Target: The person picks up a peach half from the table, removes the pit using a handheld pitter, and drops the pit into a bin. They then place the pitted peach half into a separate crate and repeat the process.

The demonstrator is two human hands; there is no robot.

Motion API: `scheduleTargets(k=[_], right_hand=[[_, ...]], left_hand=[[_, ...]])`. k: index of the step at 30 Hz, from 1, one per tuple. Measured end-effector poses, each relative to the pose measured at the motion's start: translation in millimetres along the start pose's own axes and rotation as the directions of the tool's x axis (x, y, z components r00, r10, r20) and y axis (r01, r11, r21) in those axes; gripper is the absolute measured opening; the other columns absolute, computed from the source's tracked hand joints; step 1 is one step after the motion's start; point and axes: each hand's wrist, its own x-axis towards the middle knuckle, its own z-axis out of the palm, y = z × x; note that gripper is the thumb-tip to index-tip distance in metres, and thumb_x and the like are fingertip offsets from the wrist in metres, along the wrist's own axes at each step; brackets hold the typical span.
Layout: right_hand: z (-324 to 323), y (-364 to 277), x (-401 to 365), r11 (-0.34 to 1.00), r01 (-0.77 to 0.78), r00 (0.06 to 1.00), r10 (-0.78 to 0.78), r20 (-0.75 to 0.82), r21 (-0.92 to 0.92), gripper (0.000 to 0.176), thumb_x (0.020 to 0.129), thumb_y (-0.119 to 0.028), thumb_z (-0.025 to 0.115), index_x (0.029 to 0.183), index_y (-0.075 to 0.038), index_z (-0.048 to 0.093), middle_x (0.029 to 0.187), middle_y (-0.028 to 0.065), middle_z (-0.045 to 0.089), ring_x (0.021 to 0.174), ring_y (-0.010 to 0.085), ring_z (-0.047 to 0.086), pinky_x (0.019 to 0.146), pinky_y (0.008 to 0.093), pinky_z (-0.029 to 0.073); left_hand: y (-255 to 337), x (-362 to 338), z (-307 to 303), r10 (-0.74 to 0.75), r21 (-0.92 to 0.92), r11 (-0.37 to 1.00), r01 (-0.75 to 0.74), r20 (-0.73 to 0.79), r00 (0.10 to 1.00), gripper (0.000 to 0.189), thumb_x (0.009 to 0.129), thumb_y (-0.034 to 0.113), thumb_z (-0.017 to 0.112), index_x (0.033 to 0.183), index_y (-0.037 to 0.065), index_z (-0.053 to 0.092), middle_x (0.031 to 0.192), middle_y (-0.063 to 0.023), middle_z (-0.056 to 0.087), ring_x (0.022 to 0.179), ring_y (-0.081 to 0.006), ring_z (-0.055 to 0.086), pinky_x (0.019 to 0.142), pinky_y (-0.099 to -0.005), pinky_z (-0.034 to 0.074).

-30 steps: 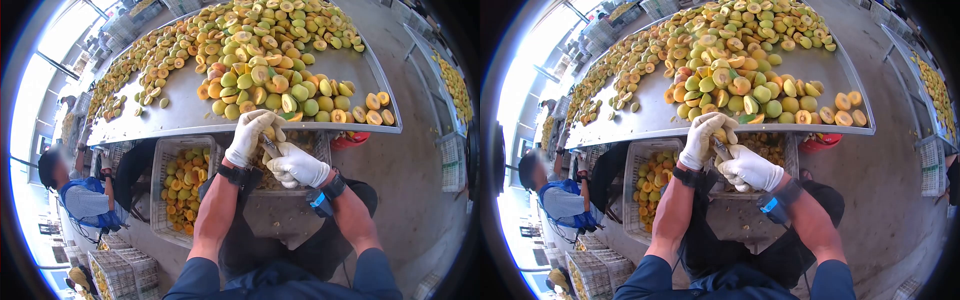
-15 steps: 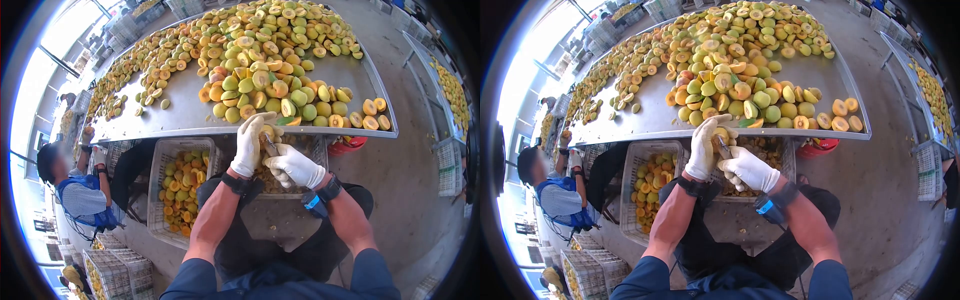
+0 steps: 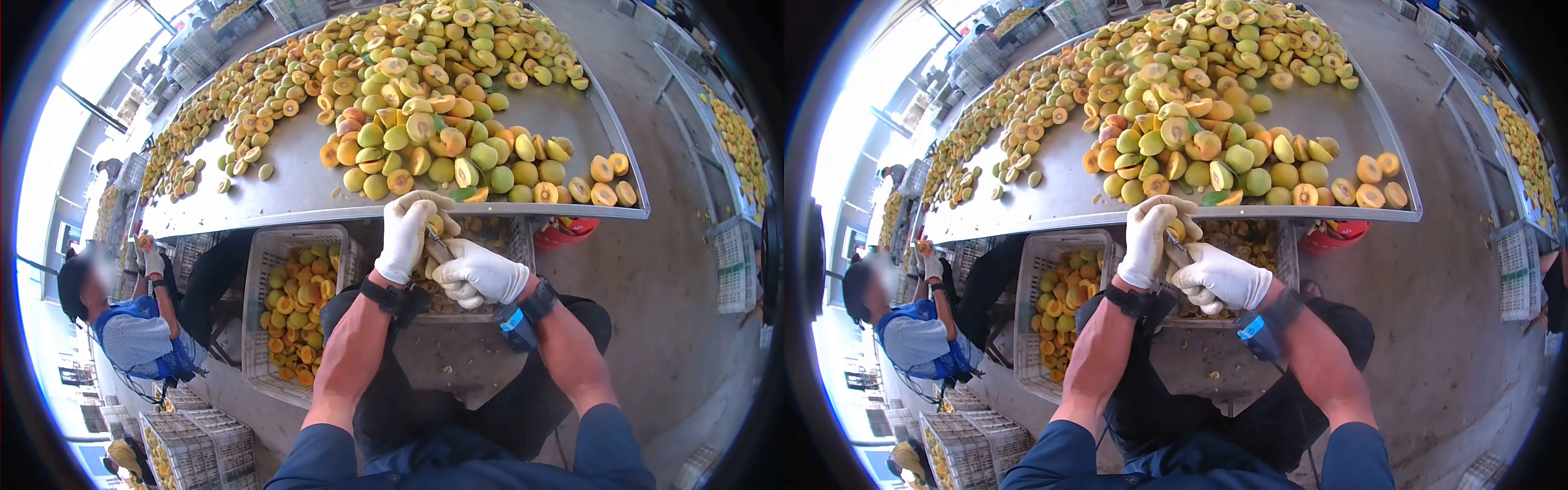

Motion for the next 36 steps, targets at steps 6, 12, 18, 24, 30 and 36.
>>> scheduleTargets(k=[6,12,18,24,30,36], right_hand=[[-5,8,-3,0.956,-0.057,0.992,0.022,0.125,0.288,0.01,0.092,-0.007,0.054,0.094,-0.011,0.045,0.061,-0.0055,0.035,0.042,0.0029,0.031,0.036,0.0203,0.025],[-16,9,-15,0.981,0.05,0.97,-0.092,0.224,0.186,0.017,0.09,-0.013,0.06,0.102,-0.004,0.052,0.062,-0.0023,0.042,0.043,0.0048,0.037,0.037,0.0222,0.029],[-15,-3,-31,0.928,0.048,0.997,-0.067,-0.038,-0.371,0.046,0.085,-0.014,0.059,0.127,0.001,0.048,0.068,0.0025,0.052,0.052,0.0106,0.05,0.045,0.0263,0.041],[-26,22,-18,0.149,-0.306,0.934,-0.144,-0.327,-0.94,0.08,0.082,-0.01,0.053,0.156,-0.011,0.022,0.102,0.0243,0.068,0.09,0.038,0.068,0.08,0.0466,0.053],[-25,29,-15,0.1,-0.406,0.866,-0.277,-0.417,-0.908,0.078,0.087,-0.012,0.05,0.158,-0.018,0.019,0.104,0.0199,0.069,0.093,0.036,0.069,0.081,0.0452,0.054],[-23,23,-22,0.035,-0.387,0.89,-0.247,-0.383,-0.922,0.069,0.091,-0.011,0.046,0.156,-0.02,0.027,0.105,0.0159,0.071,0.092,0.0328,0.07,0.079,0.045,0.055]], left_hand=[[12,3,-3,-0.187,-0.009,0.982,0.19,0.135,0.973,0.033,0.088,0.015,0.047,0.104,-0.009,0.065,0.08,-0.0175,0.069,0.07,-0.0221,0.067,0.064,-0.0288,0.057],[4,4,-11,-0.325,-0.204,0.922,0.33,0.061,0.944,0.041,0.096,0.019,0.038,0.122,-0.009,0.057,0.087,-0.0213,0.07,0.077,-0.0255,0.068,0.074,-0.0332,0.058],[0,4,-17,-0.152,-0.15,0.977,0.15,-0.003,0.988,0.039,0.097,0.018,0.044,0.128,-0.003,0.054,0.111,-0.0168,0.068,0.092,-0.0262,0.068,0.075,-0.034,0.057],[3,3,-38,-0.259,0.022,0.966,0.259,0.014,0.966,0.036,0.097,0.02,0.045,0.12,-0.003,0.059,0.103,-0.0156,0.07,0.083,-0.0212,0.068,0.066,-0.03,0.055],[19,-15,-41,-0.138,0.167,0.975,0.147,-0.065,0.988,0.037,0.092,0.021,0.048,0.116,-0.004,0.063,0.096,-0.0147,0.071,0.077,-0.0194,0.067,0.063,-0.0271,0.053],[75,-50,-79,0.027,0.438,0.896,0.076,-0.224,0.974,0.026,0.096,0.015,0.052,0.112,0.0,0.066,0.095,-0.0103,0.071,0.077,-0.0119,0.066,0.06,-0.0191,0.05]])
